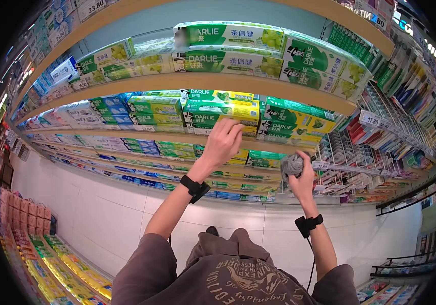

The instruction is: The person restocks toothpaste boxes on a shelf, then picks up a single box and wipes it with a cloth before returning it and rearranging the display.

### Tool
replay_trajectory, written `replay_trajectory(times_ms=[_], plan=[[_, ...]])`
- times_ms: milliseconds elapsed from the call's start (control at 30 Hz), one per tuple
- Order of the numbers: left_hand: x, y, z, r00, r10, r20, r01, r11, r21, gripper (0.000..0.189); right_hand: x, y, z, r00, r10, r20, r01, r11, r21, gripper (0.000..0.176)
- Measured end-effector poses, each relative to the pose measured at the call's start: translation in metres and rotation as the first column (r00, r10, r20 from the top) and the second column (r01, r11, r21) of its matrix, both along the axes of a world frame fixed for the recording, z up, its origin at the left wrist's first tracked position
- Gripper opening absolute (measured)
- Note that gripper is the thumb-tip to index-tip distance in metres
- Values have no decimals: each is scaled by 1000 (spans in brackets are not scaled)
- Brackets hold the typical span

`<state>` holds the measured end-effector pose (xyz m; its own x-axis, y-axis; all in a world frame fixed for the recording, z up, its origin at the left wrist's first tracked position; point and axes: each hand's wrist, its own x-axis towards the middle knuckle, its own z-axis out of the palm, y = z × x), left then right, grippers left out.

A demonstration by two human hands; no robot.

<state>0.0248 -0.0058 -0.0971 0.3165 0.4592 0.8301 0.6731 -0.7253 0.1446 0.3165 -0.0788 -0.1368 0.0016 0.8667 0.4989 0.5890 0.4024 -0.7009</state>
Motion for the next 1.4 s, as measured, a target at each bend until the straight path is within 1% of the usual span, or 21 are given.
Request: replay_trajectory(times_ms=[33,100,133,167,233,267,333,467,533,567,600,633,767,833,867,933,1067,1200,1267,1333,1400], plan=[[-6,-3,-10,1000,6,-25,-6,1000,-14,22,4,5,3,1000,-1,0,1,1000,-2,64],[-17,-8,-30,999,13,-49,-15,999,-30,23,8,11,9,973,-43,226,22,995,96,62],[-21,-9,-41,998,29,-63,-32,999,-39,25,11,15,3,958,-42,285,17,996,89,62],[-25,-10,-50,996,46,-77,-50,998,-47,27,13,18,-3,957,-40,286,15,996,88,62],[-30,-12,-63,994,83,-70,-88,993,-74,29,16,27,-15,908,-94,408,65,994,84,63],[-33,-12,-68,991,115,-64,-122,987,-102,32,18,32,-25,908,-87,410,57,995,85,63],[-36,-13,-80,989,128,-74,-137,982,-132,34,21,38,-45,866,-176,469,134,984,121,65],[-38,-17,-93,988,138,-75,-150,970,-189,38,16,41,-57,894,-128,429,80,989,128,69],[-36,-17,-98,987,153,-52,-161,969,-186,37,11,42,-62,909,-163,383,106,980,167,71],[-34,-16,-100,986,164,-27,-167,970,-177,37,9,42,-65,909,-161,384,104,981,164,71],[-31,-15,-102,986,165,-27,-167,970,-178,37,6,43,-68,920,-177,349,134,980,144,71],[-28,-14,-105,982,187,10,-183,968,-171,38,5,44,-70,929,-195,314,164,979,124,71],[-23,-12,-110,971,218,102,-202,968,-150,38,0,43,-75,922,-230,310,190,970,154,71],[-23,-11,-112,971,214,109,-196,968,-154,38,-1,44,-76,919,-235,316,175,963,206,72],[-22,-11,-112,970,214,117,-195,969,-155,38,0,44,-76,917,-241,317,182,962,204,72],[-24,-11,-112,973,205,108,-189,971,-145,38,0,45,-78,901,-244,359,166,958,235,73],[-29,-6,-116,980,186,76,-175,976,-127,38,-6,46,-85,886,-294,359,231,950,209,75],[-29,-3,-120,981,173,83,-163,979,-120,39,-13,48,-88,878,-344,334,289,936,202,77],[-28,-2,-120,976,166,138,-153,983,-100,39,-18,47,-89,879,-357,317,306,931,199,77],[-28,-2,-121,977,166,135,-153,983,-105,39,-21,48,-88,890,-366,272,326,927,184,77],[-26,0,-121,974,173,148,-158,982,-107,39,-23,48,-89,877,-380,294,342,923,174,78]])
